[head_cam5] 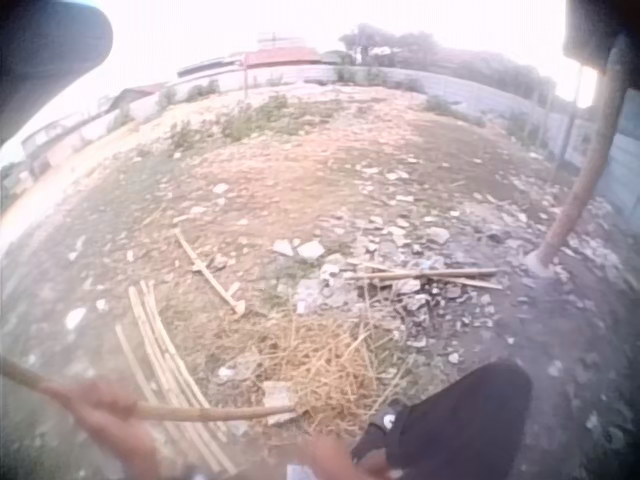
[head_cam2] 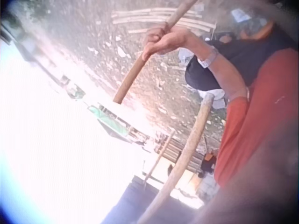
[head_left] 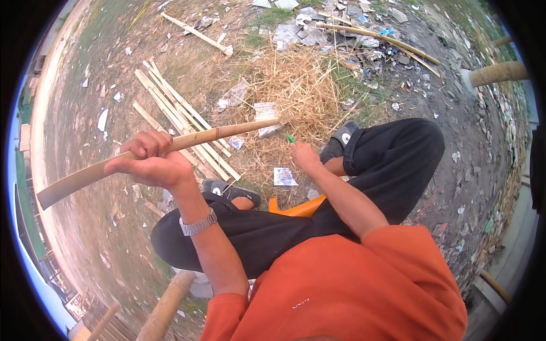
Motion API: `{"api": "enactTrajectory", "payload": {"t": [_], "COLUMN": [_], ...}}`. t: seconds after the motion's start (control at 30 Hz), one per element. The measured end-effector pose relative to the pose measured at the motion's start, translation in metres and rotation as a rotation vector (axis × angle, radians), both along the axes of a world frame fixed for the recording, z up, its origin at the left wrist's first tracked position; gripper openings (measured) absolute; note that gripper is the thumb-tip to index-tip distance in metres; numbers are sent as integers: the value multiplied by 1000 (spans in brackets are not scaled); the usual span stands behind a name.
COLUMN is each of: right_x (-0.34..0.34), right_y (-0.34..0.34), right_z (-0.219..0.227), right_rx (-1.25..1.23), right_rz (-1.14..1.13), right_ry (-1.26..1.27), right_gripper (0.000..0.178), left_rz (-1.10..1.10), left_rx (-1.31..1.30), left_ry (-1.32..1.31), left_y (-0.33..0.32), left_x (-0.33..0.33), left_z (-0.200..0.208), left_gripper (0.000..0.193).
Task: The person sits on a small orange stool and uses a green utility knife to shave the surface of a long bamboo stick. They hold the stick with their left hand and scrape along its length with the knife in their right hand, removing the outer layer.
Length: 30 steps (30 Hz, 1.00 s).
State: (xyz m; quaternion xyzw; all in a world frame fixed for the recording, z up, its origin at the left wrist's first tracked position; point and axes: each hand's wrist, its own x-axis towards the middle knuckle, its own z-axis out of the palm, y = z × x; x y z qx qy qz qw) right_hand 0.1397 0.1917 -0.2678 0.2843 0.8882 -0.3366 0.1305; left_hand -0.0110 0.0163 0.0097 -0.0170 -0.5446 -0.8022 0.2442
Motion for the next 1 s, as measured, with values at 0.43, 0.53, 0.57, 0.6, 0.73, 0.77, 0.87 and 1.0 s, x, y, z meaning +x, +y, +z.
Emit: {"api": "enactTrajectory", "payload": {"t": [0.43,0.53,0.57,0.6,0.73,0.77,0.87,1.0], "right_x": [-12,-18,-27,-32,-26,-20,-10,-5], "right_y": [15,11,5,-1,-25,-31,-37,-38], "right_z": [-5,29,65,96,161,170,156,159], "right_rx": [-33,-167,-234,-303,-389,-365,-272,-258], "right_rz": [-96,-86,-71,-66,35,30,-12,-62], "right_ry": [-189,-87,-41,6,89,99,65,79], "right_gripper": [45,49,50,51,53,54,53,53], "left_rz": [-169,-230,-251,-271,-304,-315,-322,-304], "left_rx": [47,88,102,89,125,121,125,91], "left_ry": [25,30,35,43,36,36,32,16], "left_y": [-1,-8,-10,-11,-11,-11,-11,-11], "left_x": [-7,-2,-3,-4,-3,-2,-3,1], "left_z": [0,-3,-4,-5,-4,-4,-3,-3], "left_gripper": [65,66,67,67,68,68,69,69]}}
